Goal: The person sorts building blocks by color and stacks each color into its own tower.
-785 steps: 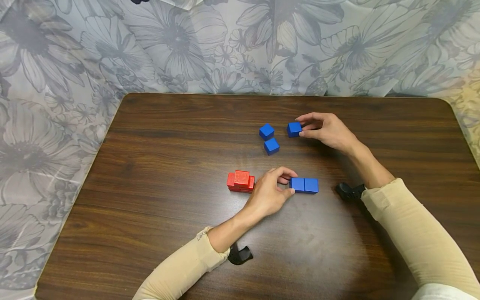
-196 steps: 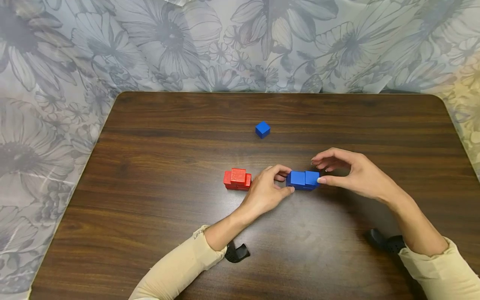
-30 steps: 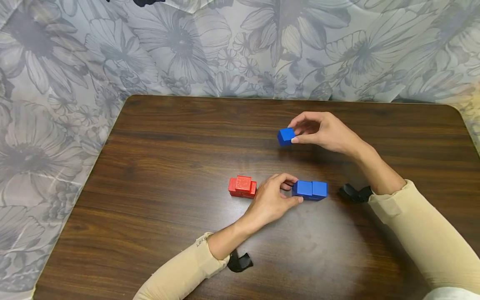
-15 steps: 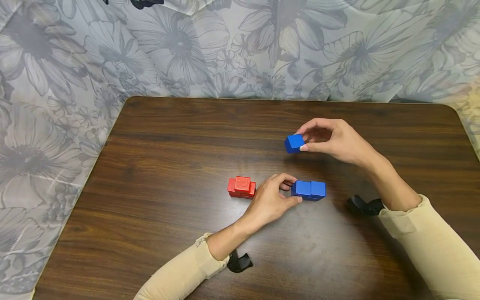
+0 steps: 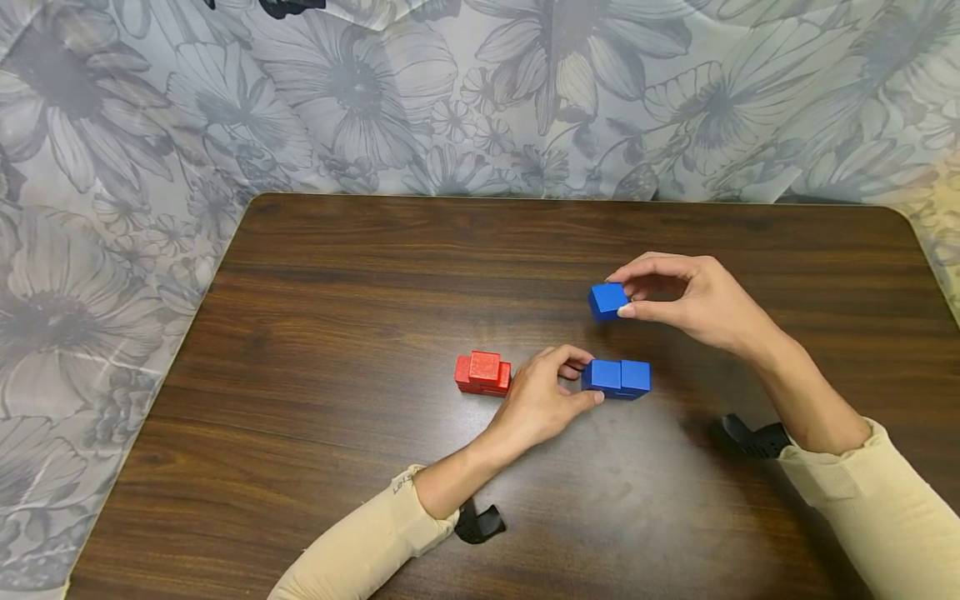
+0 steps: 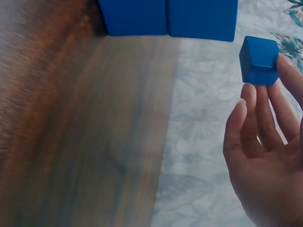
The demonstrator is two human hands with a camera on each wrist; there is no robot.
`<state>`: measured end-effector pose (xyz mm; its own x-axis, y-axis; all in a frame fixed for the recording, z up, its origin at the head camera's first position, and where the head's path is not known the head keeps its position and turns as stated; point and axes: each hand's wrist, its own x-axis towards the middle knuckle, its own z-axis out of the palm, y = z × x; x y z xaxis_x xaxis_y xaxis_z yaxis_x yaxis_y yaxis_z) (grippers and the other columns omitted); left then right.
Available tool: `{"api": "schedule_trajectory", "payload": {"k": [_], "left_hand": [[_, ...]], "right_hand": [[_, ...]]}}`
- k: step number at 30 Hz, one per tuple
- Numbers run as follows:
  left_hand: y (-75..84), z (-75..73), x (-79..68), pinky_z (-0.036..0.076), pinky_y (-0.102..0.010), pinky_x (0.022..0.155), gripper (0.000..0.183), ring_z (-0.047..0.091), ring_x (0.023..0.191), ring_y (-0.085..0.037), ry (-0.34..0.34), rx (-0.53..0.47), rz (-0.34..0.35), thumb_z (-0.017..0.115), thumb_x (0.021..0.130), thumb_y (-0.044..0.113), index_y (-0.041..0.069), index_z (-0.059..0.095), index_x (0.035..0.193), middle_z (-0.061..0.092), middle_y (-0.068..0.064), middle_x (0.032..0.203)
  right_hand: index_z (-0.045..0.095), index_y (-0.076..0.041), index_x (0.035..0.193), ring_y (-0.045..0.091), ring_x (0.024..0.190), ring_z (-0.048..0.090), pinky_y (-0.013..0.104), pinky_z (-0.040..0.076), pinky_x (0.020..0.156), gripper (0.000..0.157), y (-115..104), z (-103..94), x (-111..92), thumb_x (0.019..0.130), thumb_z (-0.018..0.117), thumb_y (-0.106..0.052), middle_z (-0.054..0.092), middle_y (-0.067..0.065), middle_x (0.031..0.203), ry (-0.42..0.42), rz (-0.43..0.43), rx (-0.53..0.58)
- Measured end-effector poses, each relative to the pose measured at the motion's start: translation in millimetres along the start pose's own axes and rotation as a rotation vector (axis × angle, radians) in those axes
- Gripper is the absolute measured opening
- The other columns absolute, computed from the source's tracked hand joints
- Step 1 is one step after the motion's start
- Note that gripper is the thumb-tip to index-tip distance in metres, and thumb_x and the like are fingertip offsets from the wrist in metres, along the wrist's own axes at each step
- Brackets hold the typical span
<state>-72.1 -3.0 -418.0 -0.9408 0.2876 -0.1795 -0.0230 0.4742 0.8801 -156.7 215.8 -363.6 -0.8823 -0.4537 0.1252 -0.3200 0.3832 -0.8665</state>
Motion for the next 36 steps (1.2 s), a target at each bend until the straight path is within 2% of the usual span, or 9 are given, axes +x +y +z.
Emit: {"api": "schedule_trajectory", "payload": {"k": [22,36], "left_hand": [[2.6,-0.6,1.1,0.049,-0.018,0.070,0.040,0.064,0.089,-0.007,0.008,0.020,0.006,0.084,0.081,0.022,0.015,0.068,0.118,0.065,0.003,0.108],[3.4,0.3,-1.7,0.050,-0.018,0.072,0.040,0.063,0.097,-0.009,0.001,0.013,-0.002,0.083,0.083,0.021,0.015,0.068,0.120,0.064,0.005,0.111]], "right_hand": [[0.069,-0.003,0.110,0.019,0.089,0.062,0.020,0.052,0.079,0.037,0.9,2.9,-35.4,0.078,0.078,0.011,0.066,0.008,0.103,0.022,-0.067,0.030],[0.069,-0.003,0.109,0.019,0.089,0.059,0.019,0.051,0.081,0.039,-1.4,8.6,-50.7,0.076,0.078,0.015,0.065,0.009,0.103,0.028,-0.077,0.071]]}}
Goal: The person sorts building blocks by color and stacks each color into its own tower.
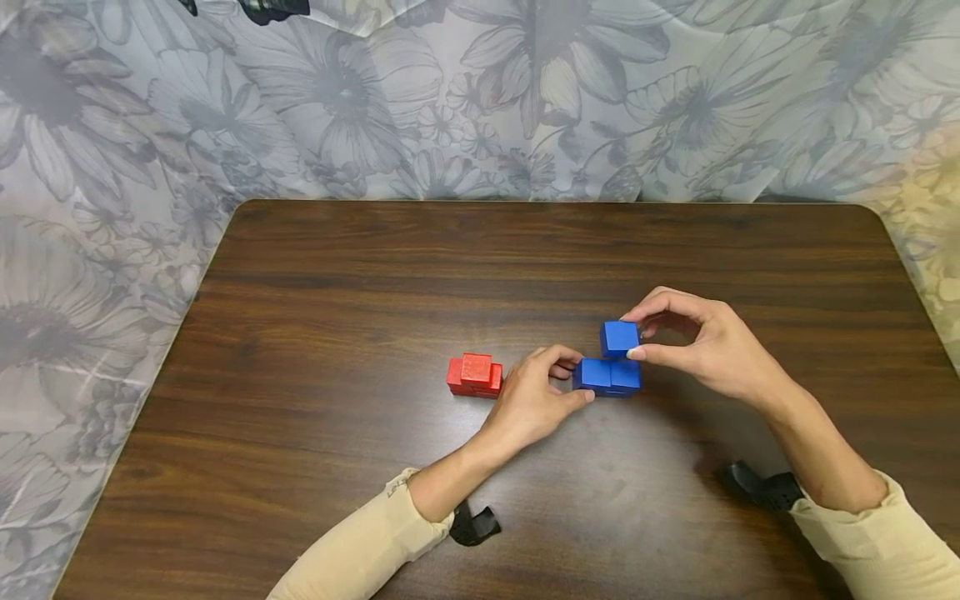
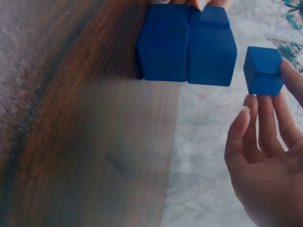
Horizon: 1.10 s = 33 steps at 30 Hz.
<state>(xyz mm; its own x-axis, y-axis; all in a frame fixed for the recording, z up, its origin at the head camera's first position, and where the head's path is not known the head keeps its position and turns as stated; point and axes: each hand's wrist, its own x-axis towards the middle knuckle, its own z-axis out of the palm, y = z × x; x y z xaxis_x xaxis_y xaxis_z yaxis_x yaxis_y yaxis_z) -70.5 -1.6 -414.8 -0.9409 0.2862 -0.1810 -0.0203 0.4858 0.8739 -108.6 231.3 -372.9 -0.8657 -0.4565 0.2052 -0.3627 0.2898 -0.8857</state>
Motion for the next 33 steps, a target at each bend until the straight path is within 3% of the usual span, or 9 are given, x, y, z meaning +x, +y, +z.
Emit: {"api": "schedule_trajectory", "payload": {"k": [12,33], "left_hand": [[-2.0,0.1,-1.0,0.050,-0.019,0.072,0.040,0.062,0.098,-0.010,0.005,0.006,-0.002,0.083,0.082,0.022,0.015,0.068,0.119,0.064,0.006,0.110],[0.8,1.0,-0.9,0.051,-0.019,0.071,0.040,0.064,0.096,-0.011,0.010,-0.010,0.033,0.083,0.082,0.021,0.014,0.068,0.118,0.065,0.003,0.110]], "right_hand": [[0.068,-0.003,0.107,0.019,0.091,0.060,0.020,0.051,0.083,0.038,-0.8,3.9,-7.7,0.075,0.077,0.016,0.064,0.012,0.100,-0.024,-0.016,0.068],[0.067,-0.009,0.104,0.018,0.090,0.059,0.020,0.050,0.083,0.040,-0.1,7.9,-15.2,0.073,0.081,0.013,0.063,0.008,0.097,-0.060,-0.010,0.055]]}}
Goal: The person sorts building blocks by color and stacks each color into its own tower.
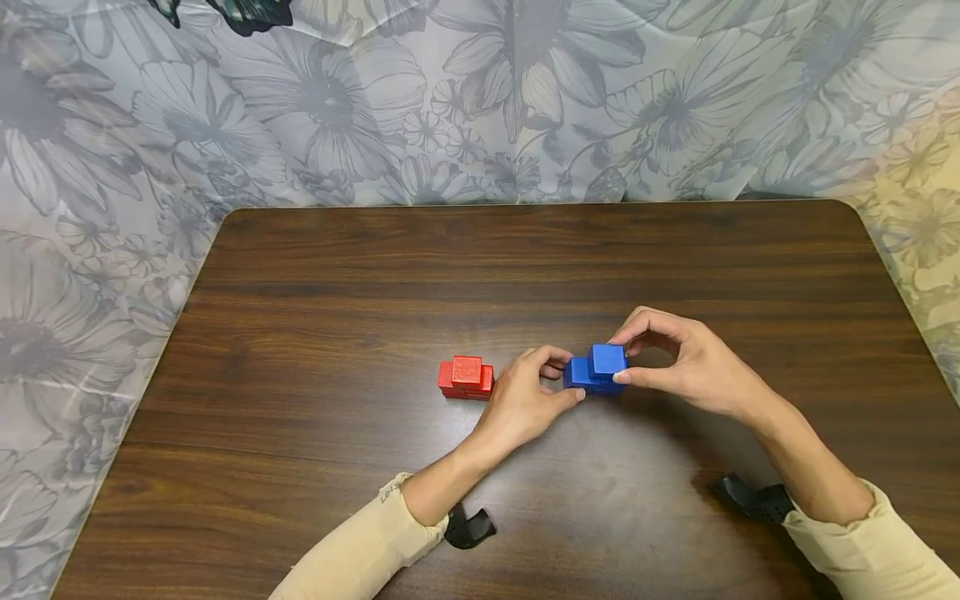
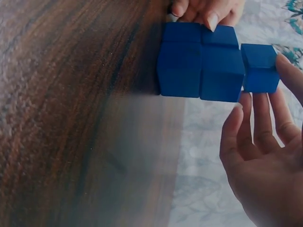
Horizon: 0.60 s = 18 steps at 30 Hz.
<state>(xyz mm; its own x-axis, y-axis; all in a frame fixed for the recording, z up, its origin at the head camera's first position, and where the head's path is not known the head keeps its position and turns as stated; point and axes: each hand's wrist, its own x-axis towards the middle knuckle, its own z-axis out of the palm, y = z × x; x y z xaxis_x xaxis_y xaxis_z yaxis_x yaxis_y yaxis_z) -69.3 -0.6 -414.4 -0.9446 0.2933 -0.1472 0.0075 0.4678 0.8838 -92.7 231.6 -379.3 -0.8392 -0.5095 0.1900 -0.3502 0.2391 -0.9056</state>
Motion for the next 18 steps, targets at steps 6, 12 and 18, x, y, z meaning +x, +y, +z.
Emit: {"api": "schedule_trajectory", "payload": {"k": [6,12,18], "left_hand": [[-0.3,0.2,0.0,0.051,-0.019,0.072,0.040,0.063,0.095,-0.011,0.001,-0.004,-0.007,0.083,0.082,0.021,0.015,0.068,0.118,0.065,0.003,0.109],[-0.2,0.2,-0.2,0.051,-0.019,0.072,0.040,0.064,0.094,-0.011,0.003,-0.006,-0.009,0.084,0.082,0.021,0.015,0.068,0.118,0.065,0.003,0.109],[0.3,0.4,-0.3,0.051,-0.020,0.071,0.040,0.064,0.094,-0.011,0.002,0.003,-0.008,0.084,0.081,0.021,0.016,0.068,0.118,0.065,0.004,0.108]], "right_hand": [[0.067,-0.010,0.103,0.018,0.090,0.059,0.021,0.050,0.083,0.040,2.0,1.4,-0.3,0.073,0.081,0.012,0.063,0.007,0.097,-0.012,0.001,0.003],[0.067,-0.012,0.102,0.017,0.089,0.059,0.021,0.050,0.083,0.038,3.6,2.1,-1.5,0.074,0.082,0.009,0.064,0.005,0.096,-0.012,0.023,-0.009],[0.067,-0.011,0.103,0.017,0.090,0.060,0.022,0.049,0.084,0.035,4.6,2.9,-4.7,0.076,0.081,0.008,0.064,0.005,0.097,-0.007,0.050,-0.006]]}}
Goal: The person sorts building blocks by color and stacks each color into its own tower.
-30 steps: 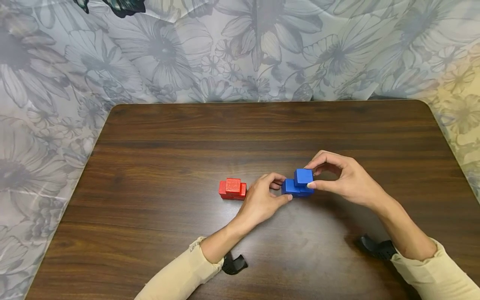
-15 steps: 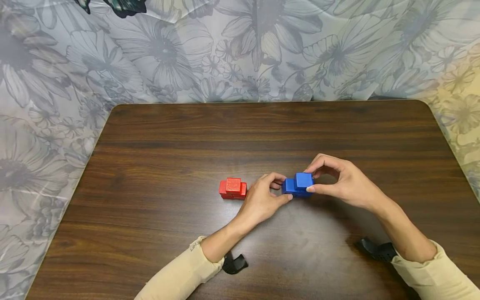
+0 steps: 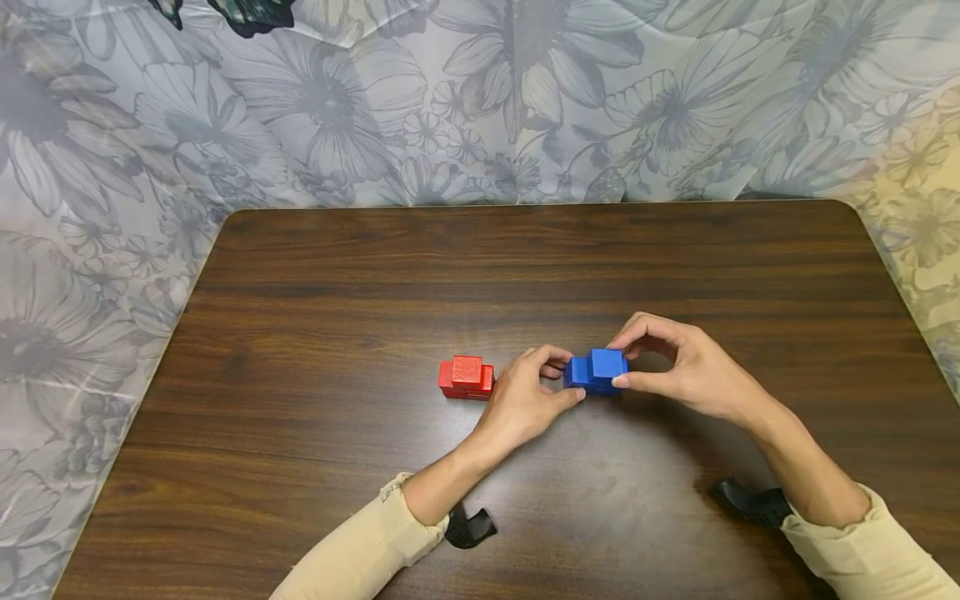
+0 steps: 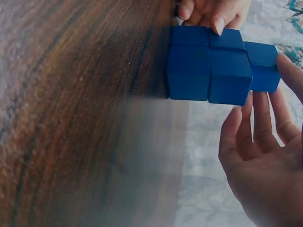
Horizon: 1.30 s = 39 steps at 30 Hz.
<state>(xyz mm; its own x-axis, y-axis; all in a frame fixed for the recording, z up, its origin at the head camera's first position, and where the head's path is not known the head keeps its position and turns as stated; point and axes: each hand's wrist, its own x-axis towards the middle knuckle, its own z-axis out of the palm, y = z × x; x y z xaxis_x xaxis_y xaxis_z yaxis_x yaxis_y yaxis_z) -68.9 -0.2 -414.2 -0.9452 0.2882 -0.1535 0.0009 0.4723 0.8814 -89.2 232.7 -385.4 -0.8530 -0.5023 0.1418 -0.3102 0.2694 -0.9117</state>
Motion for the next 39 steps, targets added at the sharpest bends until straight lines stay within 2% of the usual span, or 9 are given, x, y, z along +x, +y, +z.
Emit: {"api": "schedule_trajectory", "payload": {"k": [13,27,33,39], "left_hand": [[1.0,-0.1,-0.9,0.050,-0.020,0.072,0.040,0.063,0.095,-0.009,-0.010,0.000,-0.012,0.083,0.082,0.021,0.016,0.068,0.118,0.064,0.006,0.108],[1.0,0.0,-1.5,0.051,-0.020,0.072,0.041,0.063,0.095,-0.010,0.002,0.008,0.011,0.083,0.082,0.020,0.015,0.067,0.119,0.065,0.003,0.109],[1.5,1.7,-3.3,0.050,-0.018,0.075,0.048,0.061,0.100,-0.012,-0.002,0.000,0.011,0.082,0.083,0.019,0.015,0.063,0.127,0.063,0.003,0.113],[4.2,2.2,-8.4,0.050,-0.018,0.083,0.063,0.058,0.112,-0.015,-0.033,0.003,0.024,0.081,0.084,0.019,0.014,0.052,0.140,0.057,-0.002,0.128]], "right_hand": [[0.066,-0.010,0.107,0.017,0.091,0.059,0.022,0.050,0.084,0.036,1.0,0.2,-3.9,0.079,0.078,0.009,0.064,0.006,0.102,0.008,0.004,0.001],[0.065,-0.009,0.110,0.018,0.092,0.059,0.022,0.050,0.084,0.036,1.8,0.9,-4.2,0.080,0.077,0.008,0.064,0.007,0.105,0.007,0.004,0.008],[0.064,-0.009,0.112,0.018,0.092,0.059,0.021,0.049,0.084,0.038,1.8,1.5,-4.7,0.081,0.077,0.008,0.064,0.006,0.106,0.009,0.013,-0.004],[0.064,-0.010,0.114,0.017,0.092,0.059,0.021,0.049,0.084,0.039,2.2,1.5,-4.7,0.081,0.078,0.006,0.064,0.005,0.106,0.006,0.020,-0.022]]}}
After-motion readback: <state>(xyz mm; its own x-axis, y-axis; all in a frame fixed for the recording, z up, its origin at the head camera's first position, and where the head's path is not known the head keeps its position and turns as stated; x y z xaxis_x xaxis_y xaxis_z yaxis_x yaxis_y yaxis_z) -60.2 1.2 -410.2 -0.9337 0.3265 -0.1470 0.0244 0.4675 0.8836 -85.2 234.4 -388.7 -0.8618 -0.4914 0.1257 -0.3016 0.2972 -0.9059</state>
